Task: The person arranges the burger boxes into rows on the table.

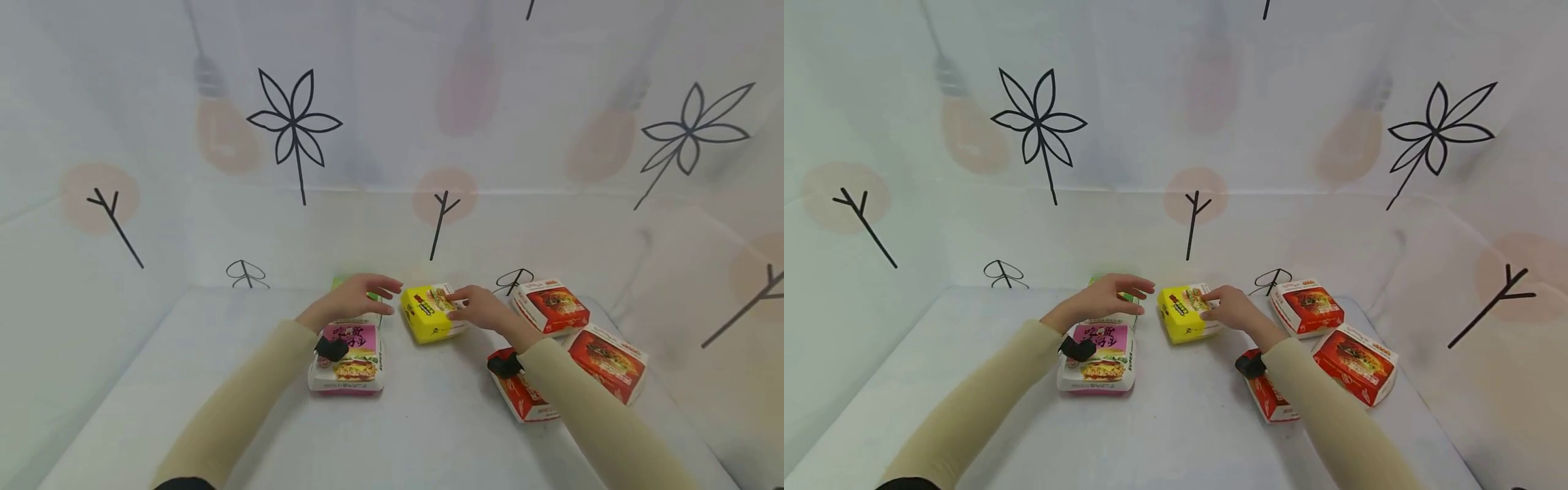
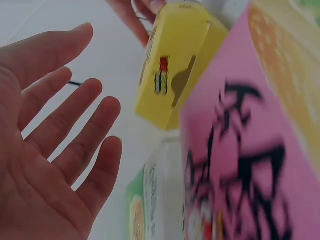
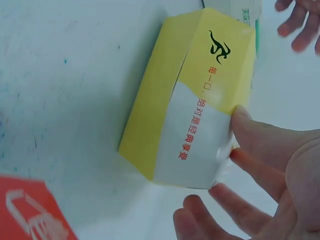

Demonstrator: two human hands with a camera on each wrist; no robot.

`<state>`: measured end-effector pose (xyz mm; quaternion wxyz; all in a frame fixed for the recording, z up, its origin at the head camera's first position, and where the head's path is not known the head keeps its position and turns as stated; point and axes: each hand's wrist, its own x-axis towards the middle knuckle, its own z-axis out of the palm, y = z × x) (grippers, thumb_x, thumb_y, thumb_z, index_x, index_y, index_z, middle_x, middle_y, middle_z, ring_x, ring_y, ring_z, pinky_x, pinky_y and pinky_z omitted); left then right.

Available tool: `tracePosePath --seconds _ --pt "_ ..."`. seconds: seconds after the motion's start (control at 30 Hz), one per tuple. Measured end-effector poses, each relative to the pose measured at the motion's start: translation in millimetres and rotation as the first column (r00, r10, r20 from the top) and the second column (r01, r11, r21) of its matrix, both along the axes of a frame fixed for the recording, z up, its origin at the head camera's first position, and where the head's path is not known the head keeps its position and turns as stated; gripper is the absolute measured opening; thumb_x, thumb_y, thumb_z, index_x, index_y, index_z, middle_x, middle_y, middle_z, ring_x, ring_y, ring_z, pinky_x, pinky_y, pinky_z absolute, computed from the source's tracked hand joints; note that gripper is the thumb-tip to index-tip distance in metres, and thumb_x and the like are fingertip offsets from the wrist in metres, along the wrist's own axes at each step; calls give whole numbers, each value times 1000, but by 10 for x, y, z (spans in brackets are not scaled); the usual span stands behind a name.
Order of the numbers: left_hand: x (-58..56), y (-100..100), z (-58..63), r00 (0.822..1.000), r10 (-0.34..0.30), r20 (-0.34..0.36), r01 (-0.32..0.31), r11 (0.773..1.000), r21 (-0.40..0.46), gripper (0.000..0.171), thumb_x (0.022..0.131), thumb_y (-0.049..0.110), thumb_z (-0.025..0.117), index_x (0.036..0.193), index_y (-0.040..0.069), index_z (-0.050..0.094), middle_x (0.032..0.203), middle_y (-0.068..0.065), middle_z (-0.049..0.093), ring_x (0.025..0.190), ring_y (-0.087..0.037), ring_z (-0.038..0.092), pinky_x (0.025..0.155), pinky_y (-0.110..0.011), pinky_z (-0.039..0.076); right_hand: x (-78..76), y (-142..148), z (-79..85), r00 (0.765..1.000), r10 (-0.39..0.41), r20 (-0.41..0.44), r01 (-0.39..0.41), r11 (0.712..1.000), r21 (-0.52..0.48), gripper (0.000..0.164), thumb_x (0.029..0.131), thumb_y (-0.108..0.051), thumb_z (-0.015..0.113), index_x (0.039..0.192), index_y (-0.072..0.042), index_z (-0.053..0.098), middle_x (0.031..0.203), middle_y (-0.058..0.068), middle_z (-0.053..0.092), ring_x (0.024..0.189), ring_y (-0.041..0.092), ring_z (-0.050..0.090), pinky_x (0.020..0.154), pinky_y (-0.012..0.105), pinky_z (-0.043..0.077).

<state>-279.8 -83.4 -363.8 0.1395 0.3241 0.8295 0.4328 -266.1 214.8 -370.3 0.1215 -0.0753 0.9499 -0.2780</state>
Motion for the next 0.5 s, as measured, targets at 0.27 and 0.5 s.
tracePosePath --seconds 0.27,0.5 --pt "-69 320 -113 998 -46 48 49 998 -51 45 90 18 75 134 14 64 130 2 64 117 -18 59 105 -41 43 11 -84 -46 999 -28 -28 28 1000 -15 52 90 -33 75 136 -10 63 137 20 54 120 37 52 96 52 47" --pt "-82 389 -117 999 -7 38 12 992 -122 43 87 14 77 130 15 68 124 6 67 110 -17 59 99 -35 46 -4 -90 -53 998 -19 -65 19 1000 2 45 94 -30 70 134 -10 64 135 21 56 120 38 52 95 53 47"
